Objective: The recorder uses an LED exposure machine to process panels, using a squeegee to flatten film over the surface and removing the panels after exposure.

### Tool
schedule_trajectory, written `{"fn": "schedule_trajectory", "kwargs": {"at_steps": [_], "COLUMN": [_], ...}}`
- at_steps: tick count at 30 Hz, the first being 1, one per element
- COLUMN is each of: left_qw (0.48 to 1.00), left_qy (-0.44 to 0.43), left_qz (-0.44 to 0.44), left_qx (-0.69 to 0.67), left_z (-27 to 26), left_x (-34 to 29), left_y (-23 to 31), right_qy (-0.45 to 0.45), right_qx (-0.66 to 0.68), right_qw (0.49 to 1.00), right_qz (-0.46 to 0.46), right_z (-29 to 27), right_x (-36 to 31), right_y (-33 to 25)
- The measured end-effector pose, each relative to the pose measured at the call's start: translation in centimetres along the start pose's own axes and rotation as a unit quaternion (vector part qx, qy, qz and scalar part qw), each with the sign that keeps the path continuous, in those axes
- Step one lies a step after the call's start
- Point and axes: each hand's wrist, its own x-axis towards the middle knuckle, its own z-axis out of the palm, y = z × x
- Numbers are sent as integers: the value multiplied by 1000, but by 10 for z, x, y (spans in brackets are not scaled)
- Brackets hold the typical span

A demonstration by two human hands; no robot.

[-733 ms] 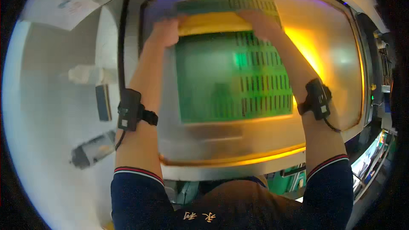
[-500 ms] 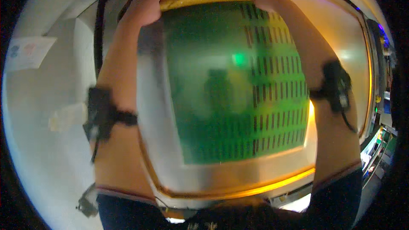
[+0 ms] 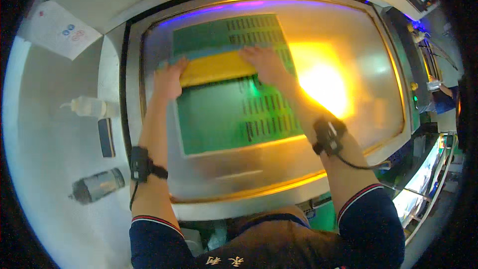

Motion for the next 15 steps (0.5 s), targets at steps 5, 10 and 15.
{"fn": "schedule_trajectory", "kwargs": {"at_steps": [5,10,15], "left_qw": [979,971,957], "left_qy": [-155,-211,-268], "left_qz": [117,49,24], "left_qx": [-55,-104,-105], "left_z": [-13,-28,-41], "left_x": [-220,-307,-311], "left_y": [108,156,198], "right_qy": [24,-174,-185], "right_qx": [128,154,173], "right_qw": [990,971,967], "right_qz": [-51,-54,-32], "right_z": [-66,-118,-119], "right_x": [-235,-326,-352], "right_y": [-77,-108,-89]}}
